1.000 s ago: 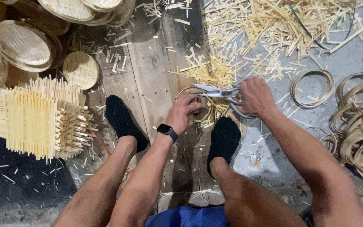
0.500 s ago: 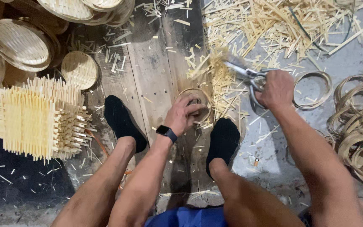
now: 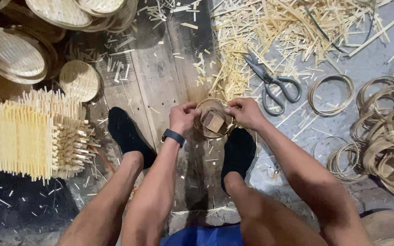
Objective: The person sits on the floor and weaves small round bamboo baskets. They use shears to trim the ends of the bamboo strips flush with the circular frame, then place the finished baskets into a stack. The process involves picking up a woven base, trimming the edges, and stacking the completed item.
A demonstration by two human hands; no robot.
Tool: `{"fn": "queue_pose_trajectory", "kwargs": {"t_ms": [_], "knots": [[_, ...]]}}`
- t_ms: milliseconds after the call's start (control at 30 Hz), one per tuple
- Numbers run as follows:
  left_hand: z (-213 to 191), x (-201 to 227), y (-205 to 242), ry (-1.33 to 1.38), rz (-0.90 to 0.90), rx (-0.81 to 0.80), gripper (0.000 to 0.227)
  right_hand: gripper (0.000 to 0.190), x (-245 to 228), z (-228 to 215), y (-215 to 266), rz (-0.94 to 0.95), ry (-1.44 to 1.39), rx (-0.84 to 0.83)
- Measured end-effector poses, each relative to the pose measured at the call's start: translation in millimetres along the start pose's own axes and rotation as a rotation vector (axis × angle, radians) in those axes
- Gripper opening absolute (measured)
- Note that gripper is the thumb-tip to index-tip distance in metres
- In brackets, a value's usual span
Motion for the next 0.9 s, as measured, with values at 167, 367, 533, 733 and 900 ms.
{"fn": "queue_pose_trajectory", "kwargs": {"t_ms": [167,367,533,733,900], "knots": [[-3.3,-1.0,-9.5,0.042,-0.195,-0.075,0.035,0.019,17.7,-1.5,-23.0,0.205,-0.335,-0.15],[-3.5,10.5,-11.1,0.201,-0.403,-0.06,0.027,0.016,19.2,0.5,-27.3,0.193,-0.319,-0.105],[-1.8,4.8,-14.4,0.118,-0.304,-0.034,0.028,0.016,8.6,1.7,-16.6,0.143,-0.246,-0.016],[-9.2,10.6,4.4,0.428,-0.306,-0.034,0.029,0.025,0.2,-0.9,5.9,0.189,-0.401,-0.102],[0.7,0.8,60.4,1.102,-0.59,-0.091,0.033,0.025,14.2,12.2,34.9,0.362,-0.728,-0.215]]}}
Point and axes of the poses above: each hand's wrist, its own y-axis away from the middle knuckle, its own z-axis out of the palm, x = y × z, the point moved 1 cm from there along -y, towards the middle knuckle, and after that the axes turned 7 degrees about y, right-handed, at the moved point
